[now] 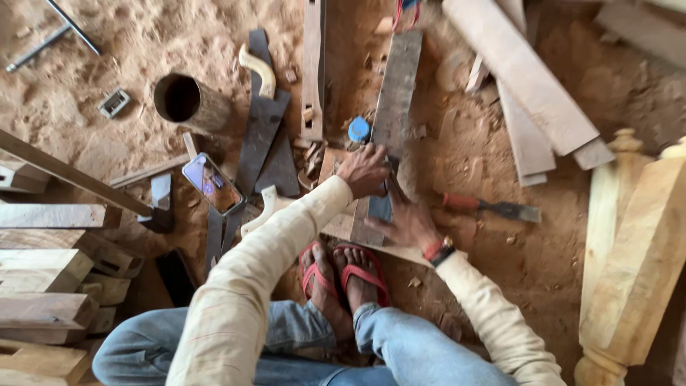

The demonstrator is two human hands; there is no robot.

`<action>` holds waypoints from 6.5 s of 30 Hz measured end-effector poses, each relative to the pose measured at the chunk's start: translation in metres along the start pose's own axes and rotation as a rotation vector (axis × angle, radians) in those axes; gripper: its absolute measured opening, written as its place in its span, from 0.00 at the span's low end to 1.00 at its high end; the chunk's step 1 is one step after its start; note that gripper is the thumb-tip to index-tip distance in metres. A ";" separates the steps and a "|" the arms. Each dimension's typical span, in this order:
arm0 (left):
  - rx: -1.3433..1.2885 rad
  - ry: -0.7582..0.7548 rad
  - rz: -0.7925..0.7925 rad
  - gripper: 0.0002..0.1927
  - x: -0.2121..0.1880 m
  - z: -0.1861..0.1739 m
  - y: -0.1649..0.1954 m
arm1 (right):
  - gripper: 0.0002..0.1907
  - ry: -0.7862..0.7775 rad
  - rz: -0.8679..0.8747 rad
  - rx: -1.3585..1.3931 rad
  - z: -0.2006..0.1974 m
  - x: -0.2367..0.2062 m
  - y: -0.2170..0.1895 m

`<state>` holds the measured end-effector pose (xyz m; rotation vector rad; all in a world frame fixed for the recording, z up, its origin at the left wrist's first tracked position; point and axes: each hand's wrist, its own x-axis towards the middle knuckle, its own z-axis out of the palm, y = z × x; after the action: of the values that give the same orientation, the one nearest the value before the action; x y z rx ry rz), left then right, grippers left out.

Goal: The person sharpens a small metal tool on a grinding stone, repeatedly rubbing the tool's edge against the stone. They pause to inspect the tool and briefly handle a smartphone before resuming sharpening.

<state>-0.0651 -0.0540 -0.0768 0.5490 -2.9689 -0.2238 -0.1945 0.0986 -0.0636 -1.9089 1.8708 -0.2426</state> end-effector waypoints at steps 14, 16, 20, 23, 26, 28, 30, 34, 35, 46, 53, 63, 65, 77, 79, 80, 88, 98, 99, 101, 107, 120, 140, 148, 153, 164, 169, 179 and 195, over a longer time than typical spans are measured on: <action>0.037 0.000 0.039 0.20 -0.016 0.002 0.012 | 0.66 -0.211 0.209 0.186 0.017 -0.022 -0.013; -0.079 -0.008 -0.056 0.22 0.006 -0.008 0.000 | 0.61 0.063 -0.036 0.081 0.007 0.005 0.007; 0.019 -0.124 -0.061 0.24 -0.009 -0.013 0.016 | 0.62 0.052 -0.021 -0.049 0.009 -0.012 -0.001; 0.017 -0.148 0.104 0.22 -0.051 -0.006 0.041 | 0.61 0.016 -0.035 0.310 0.028 -0.070 -0.034; 0.123 -0.120 0.138 0.22 -0.050 0.001 0.036 | 0.64 -0.061 0.085 0.172 0.033 -0.073 -0.037; 0.123 -0.143 0.054 0.24 -0.025 0.000 0.019 | 0.65 0.042 0.018 0.034 0.024 -0.041 -0.022; 0.044 -0.116 -0.054 0.24 0.004 -0.008 0.003 | 0.63 -0.026 0.037 0.112 0.007 -0.001 0.003; 0.022 -0.052 -0.106 0.29 0.007 -0.019 0.009 | 0.62 0.043 0.067 0.092 -0.006 0.009 0.004; 0.034 -0.060 -0.099 0.32 -0.003 -0.019 0.017 | 0.62 0.036 0.076 0.095 0.000 -0.008 -0.006; -0.050 0.120 -0.115 0.18 0.014 -0.021 0.005 | 0.65 -0.019 0.065 0.084 -0.010 0.015 0.006; -0.043 -0.201 0.044 0.24 -0.040 -0.022 0.048 | 0.62 0.052 0.016 0.285 0.022 -0.066 -0.037; 0.001 0.198 -0.003 0.17 0.003 -0.005 0.004 | 0.61 -0.003 0.092 0.083 -0.018 0.006 -0.005; 0.012 0.206 0.035 0.14 -0.022 0.003 0.015 | 0.61 -0.091 0.174 -0.012 -0.007 -0.027 -0.026; -0.047 0.103 -0.064 0.22 0.008 -0.004 0.000 | 0.60 -0.016 0.047 -0.033 -0.021 0.005 0.004; -0.050 -0.078 -0.083 0.22 -0.007 -0.012 0.017 | 0.62 0.047 0.002 0.085 -0.015 -0.022 -0.011; 0.016 -0.056 0.005 0.19 -0.025 -0.014 0.029 | 0.63 0.076 -0.018 0.151 -0.007 -0.040 -0.022; -0.010 -0.052 -0.005 0.23 -0.006 0.004 0.007 | 0.64 -0.017 -0.006 0.040 -0.001 -0.014 0.004; 0.046 -0.198 0.108 0.22 -0.052 0.000 0.045 | 0.55 0.140 -0.132 0.232 0.008 -0.080 -0.037; 0.060 -0.191 0.122 0.20 -0.052 0.003 0.043 | 0.55 0.154 -0.132 0.196 0.008 -0.078 -0.034; 0.079 0.172 0.043 0.11 -0.033 0.006 0.027 | 0.56 0.117 -0.069 0.171 0.001 -0.056 -0.022; -0.054 0.047 -0.246 0.11 0.011 0.000 0.005 | 0.58 0.014 0.044 -0.019 -0.025 0.005 -0.008; -0.052 -0.201 -0.226 0.27 0.005 -0.021 0.015 | 0.63 -0.239 0.073 -0.144 -0.026 0.006 -0.007; -0.290 0.236 -1.943 0.69 -0.227 -0.041 -0.076 | 0.59 0.027 -0.040 -0.037 -0.014 0.001 -0.006; -0.255 0.371 -1.912 0.71 -0.238 -0.022 -0.076 | 0.57 0.155 -0.116 -0.060 -0.004 0.000 0.000; -0.278 0.421 -1.875 0.71 -0.234 -0.014 -0.085 | 0.59 0.090 -0.057 -0.040 0.000 0.002 0.004; -1.422 1.346 -1.721 0.66 -0.260 -0.046 -0.083 | 0.61 0.034 -0.005 -0.007 0.000 0.004 0.002; -1.136 1.343 -1.406 0.64 -0.264 -0.091 -0.092 | 0.60 0.034 -0.006 -0.012 0.001 0.004 0.002; -0.317 0.664 -1.380 0.64 -0.204 -0.157 -0.214 | 0.59 0.066 -0.026 -0.047 0.001 0.004 0.002; 0.178 0.659 -1.176 0.63 -0.184 -0.106 -0.211 | 0.59 -0.005 0.011 -0.043 0.005 0.003 0.006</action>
<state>0.1936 -0.1951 -0.0228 1.8700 -1.7407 0.1261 -0.1974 0.0965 -0.0712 -1.9245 1.8976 -0.1960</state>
